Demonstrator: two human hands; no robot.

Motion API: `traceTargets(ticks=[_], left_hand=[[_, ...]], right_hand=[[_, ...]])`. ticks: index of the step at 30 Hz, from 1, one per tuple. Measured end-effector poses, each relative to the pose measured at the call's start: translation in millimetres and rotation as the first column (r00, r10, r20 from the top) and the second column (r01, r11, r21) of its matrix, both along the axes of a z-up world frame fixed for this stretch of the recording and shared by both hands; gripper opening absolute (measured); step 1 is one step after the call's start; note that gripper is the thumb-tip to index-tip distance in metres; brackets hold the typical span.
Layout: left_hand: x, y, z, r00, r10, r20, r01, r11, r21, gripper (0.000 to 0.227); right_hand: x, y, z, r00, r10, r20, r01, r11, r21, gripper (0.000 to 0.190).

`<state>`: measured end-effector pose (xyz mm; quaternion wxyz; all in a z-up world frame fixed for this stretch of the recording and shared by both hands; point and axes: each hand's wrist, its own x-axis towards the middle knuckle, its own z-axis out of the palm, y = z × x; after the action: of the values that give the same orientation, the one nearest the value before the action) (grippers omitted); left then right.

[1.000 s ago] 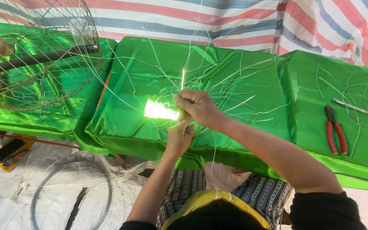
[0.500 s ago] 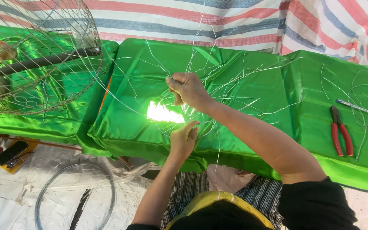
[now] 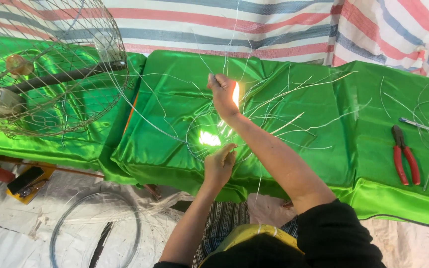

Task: Assembling a wire structure by spot welding metal wires together and trimming them with pliers.

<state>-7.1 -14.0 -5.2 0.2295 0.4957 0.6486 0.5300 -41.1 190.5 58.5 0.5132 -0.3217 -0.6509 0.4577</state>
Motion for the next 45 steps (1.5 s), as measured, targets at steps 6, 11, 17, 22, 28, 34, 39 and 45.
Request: traceTargets(ticks=[6, 11, 17, 22, 28, 34, 39, 45], left_hand=[[10, 6, 8, 0.992, 0.068, -0.107, -0.072, 0.997, -0.041, 0.026], [22, 13, -3, 0.982, 0.189, 0.018, -0.189, 0.982, -0.006, 0.026], [23, 16, -23, 0.972, 0.225, -0.069, -0.220, 0.972, 0.078, 0.023], [23, 24, -47, 0.951, 0.275, -0.142, -0.259, 0.958, 0.120, 0.028], [22, 20, -42, 0.965, 0.237, -0.114, -0.220, 0.965, 0.140, 0.035], [23, 18, -43, 0.953, 0.251, -0.169, -0.230, 0.964, 0.133, 0.033], [33, 14, -8, 0.947, 0.270, -0.176, -0.243, 0.957, 0.159, 0.031], [20, 17, -41, 0.945, 0.255, -0.203, -0.223, 0.960, 0.170, 0.034]], right_hand=[[34, -27, 53, 0.967, 0.254, 0.039, -0.248, 0.962, -0.112, 0.031], [79, -43, 73, 0.907, 0.302, 0.292, -0.355, 0.923, 0.149, 0.030], [177, -109, 32, 0.743, -0.008, 0.670, -0.311, 0.881, 0.356, 0.019], [208, -124, -39, 0.742, 0.199, 0.640, -0.284, 0.958, 0.031, 0.026], [204, -120, -35, 0.949, 0.303, 0.085, -0.231, 0.854, -0.466, 0.037], [202, -114, -34, 0.908, 0.371, -0.192, -0.413, 0.867, -0.277, 0.022], [193, -108, -40, 0.925, 0.309, -0.221, -0.368, 0.871, -0.325, 0.027], [181, -107, -38, 0.964, 0.151, -0.219, -0.251, 0.795, -0.553, 0.033]])
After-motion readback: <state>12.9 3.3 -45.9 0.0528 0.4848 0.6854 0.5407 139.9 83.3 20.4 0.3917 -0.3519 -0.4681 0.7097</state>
